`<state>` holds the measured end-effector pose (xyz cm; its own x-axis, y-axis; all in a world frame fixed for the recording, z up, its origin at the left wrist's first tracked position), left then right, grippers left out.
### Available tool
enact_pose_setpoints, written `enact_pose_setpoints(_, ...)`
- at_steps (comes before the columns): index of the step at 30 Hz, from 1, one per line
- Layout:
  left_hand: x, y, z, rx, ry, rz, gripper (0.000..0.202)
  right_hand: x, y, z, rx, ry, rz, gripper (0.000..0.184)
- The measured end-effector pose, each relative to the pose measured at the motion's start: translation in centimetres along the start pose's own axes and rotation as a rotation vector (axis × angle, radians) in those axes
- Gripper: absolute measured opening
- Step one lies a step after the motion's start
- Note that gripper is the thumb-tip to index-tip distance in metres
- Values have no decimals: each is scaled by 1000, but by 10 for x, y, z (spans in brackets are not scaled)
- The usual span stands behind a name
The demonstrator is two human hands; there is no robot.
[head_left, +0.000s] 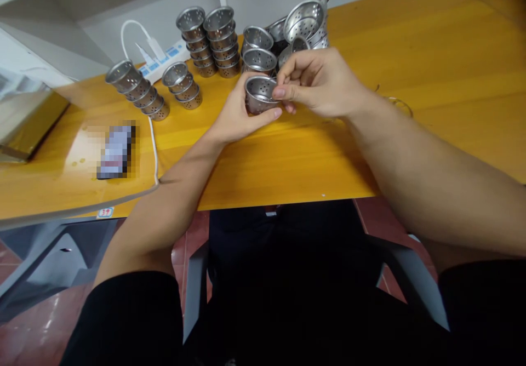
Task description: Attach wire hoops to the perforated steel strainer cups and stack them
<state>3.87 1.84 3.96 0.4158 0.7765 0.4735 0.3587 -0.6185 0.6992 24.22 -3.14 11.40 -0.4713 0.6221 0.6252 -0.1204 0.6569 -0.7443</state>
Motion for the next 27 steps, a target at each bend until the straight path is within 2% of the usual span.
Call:
enact_pose_setpoints(6, 1, 0, 1, -6, -23, 80, 99, 2, 6, -1, -3, -19, -15, 85)
enact_pose_setpoints(15, 1, -7, 2, 10, -34, 101, 100, 1, 14, -3, -62, -37, -14, 78)
enact_pose_setpoints(20, 3, -15, -3, 8, 11, 124, 102, -3, 7, -13, -226, 59, -93, 75)
enact_pose_setpoints(22, 3, -19, -5, 24, 18, 114, 101, -4, 3, -13, -300, 48, -112, 70)
enact_pose_setpoints(27, 4, -20, -7, 17, 41, 140, 99, -5, -11, -12, -484, -21, -182, 37)
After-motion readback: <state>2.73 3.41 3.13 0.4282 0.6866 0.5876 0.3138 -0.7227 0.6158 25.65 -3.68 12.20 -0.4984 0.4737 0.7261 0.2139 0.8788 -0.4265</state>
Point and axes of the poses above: each hand's wrist, its own x-axis towards the middle knuckle, its own z-axis out of the palm, y = z × x, the point moved 6 cm from there along x, towards the middle knuckle, and after that the axes turned 14 degrees about -z, right-handed, at the moved point
